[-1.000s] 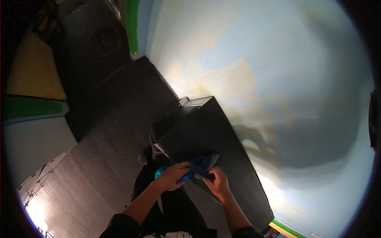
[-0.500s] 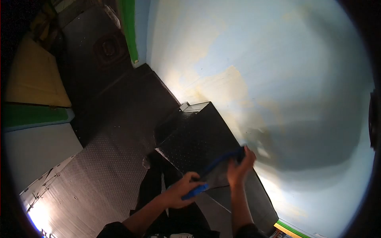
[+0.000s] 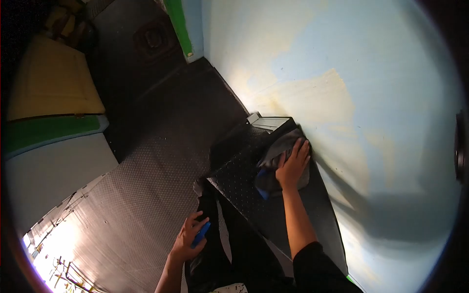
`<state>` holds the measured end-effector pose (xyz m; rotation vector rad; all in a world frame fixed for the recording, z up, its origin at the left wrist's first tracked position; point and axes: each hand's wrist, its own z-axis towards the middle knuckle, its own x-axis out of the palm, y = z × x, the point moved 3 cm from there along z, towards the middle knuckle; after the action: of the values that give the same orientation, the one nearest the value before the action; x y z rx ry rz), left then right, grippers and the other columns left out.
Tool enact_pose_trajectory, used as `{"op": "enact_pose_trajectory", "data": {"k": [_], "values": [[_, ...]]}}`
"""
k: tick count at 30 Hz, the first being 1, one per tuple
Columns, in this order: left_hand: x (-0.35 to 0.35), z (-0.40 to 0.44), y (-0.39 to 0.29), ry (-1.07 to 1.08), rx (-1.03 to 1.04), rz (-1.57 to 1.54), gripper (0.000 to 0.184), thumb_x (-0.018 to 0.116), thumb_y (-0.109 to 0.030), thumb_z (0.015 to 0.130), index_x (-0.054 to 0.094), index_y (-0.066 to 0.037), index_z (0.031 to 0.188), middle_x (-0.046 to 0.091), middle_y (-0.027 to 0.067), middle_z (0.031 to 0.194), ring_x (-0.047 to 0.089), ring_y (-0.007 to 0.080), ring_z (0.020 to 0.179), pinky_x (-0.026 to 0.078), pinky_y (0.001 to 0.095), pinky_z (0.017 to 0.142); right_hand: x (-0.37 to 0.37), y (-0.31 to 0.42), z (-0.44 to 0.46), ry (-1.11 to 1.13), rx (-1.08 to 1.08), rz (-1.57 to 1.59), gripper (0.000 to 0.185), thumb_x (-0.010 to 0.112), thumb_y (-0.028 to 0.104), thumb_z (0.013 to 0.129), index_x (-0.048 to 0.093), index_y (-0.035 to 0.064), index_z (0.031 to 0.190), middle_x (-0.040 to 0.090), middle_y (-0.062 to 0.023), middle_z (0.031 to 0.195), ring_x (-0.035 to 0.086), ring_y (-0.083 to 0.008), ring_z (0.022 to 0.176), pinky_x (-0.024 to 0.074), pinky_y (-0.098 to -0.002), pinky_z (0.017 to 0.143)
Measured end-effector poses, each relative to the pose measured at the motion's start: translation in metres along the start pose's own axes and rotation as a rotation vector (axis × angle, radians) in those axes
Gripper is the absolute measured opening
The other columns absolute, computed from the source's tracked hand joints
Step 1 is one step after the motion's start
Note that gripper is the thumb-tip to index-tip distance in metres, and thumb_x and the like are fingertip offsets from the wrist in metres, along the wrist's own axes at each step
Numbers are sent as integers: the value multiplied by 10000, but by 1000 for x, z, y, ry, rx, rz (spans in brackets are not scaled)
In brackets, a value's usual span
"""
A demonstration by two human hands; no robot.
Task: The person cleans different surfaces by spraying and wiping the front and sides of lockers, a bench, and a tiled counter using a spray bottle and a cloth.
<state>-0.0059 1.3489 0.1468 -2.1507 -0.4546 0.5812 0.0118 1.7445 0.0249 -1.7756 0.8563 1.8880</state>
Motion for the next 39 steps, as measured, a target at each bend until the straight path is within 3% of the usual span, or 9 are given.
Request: {"op": "enact_pose_trajectory", "data": {"k": [10, 13, 17, 22, 25, 28, 32, 36, 39], "values": [[36, -21, 10, -178, 12, -145, 676, 686, -54, 738, 605, -59, 1410, 482, 185, 1477, 605, 337, 1157, 512, 479, 1006, -14, 44, 52, 100, -323, 7, 901, 726, 480, 860, 336, 173, 1612, 235, -229, 1674, 254, -490, 1515, 202, -674, 1195], [43, -2, -1, -264, 36, -109, 654, 674, -15, 750, 606, -51, 1400, 499, 193, 1459, 620, 336, 1156, 517, 461, 998, -10, 104, -8, 30, -452, 96, 818, 697, 499, 885, 399, 192, 1582, 313, -197, 1649, 309, -459, 1495, 247, -704, 1155], [46, 20, -18, -227, 73, -54, 629, 662, 4, 770, 603, -44, 1395, 499, 199, 1461, 636, 347, 1126, 521, 472, 991, 17, 118, -139, 263, -660, 194, 714, 679, 500, 899, 491, 207, 1523, 382, -140, 1613, 324, -445, 1482, 253, -706, 1139], [47, 18, -10, -344, 232, -125, 619, 646, 1, 789, 572, -33, 1403, 496, 229, 1465, 619, 396, 1215, 513, 503, 1011, -23, 4, -98, 579, -432, -34, 685, 661, 448, 910, 495, 180, 1518, 398, -164, 1598, 313, -462, 1488, 191, -682, 1185], [44, 12, -13, -255, 111, -5, 622, 635, 16, 794, 540, -45, 1405, 498, 250, 1457, 597, 419, 1258, 510, 508, 1020, -15, -25, -16, 166, -345, 41, 717, 657, 433, 887, 490, 122, 1511, 379, -247, 1586, 290, -489, 1490, 189, -700, 1184], [54, 8, -3, -236, 141, -2, 647, 630, 28, 795, 504, -60, 1424, 498, 264, 1452, 593, 428, 1259, 509, 523, 1023, -15, 56, 28, 18, -115, -67, 703, 649, 415, 896, 488, 122, 1514, 377, -235, 1593, 315, -500, 1473, 239, -709, 1159], [72, 3, 20, -242, 175, -49, 677, 628, 34, 791, 482, -63, 1444, 496, 270, 1450, 592, 439, 1257, 512, 528, 1019, 5, 115, -70, 186, -438, 200, 692, 650, 438, 916, 469, 193, 1537, 414, -122, 1601, 376, -427, 1460, 307, -683, 1131], [78, 10, 10, -248, 197, -102, 683, 596, 57, 813, 460, -102, 1462, 485, 269, 1456, 602, 427, 1255, 527, 517, 1020, -4, 12, -147, 419, -618, 97, 770, 687, 497, 893, 435, 219, 1566, 389, -117, 1625, 326, -418, 1496, 283, -669, 1152], [78, 10, 8, -268, 256, -39, 692, 567, 79, 837, 438, -137, 1482, 482, 269, 1454, 605, 418, 1254, 538, 507, 1018, -32, -64, -92, 394, -364, -86, 951, 751, 564, 799, 391, 165, 1584, 331, -189, 1639, 275, -469, 1507, 209, -674, 1189]]}}
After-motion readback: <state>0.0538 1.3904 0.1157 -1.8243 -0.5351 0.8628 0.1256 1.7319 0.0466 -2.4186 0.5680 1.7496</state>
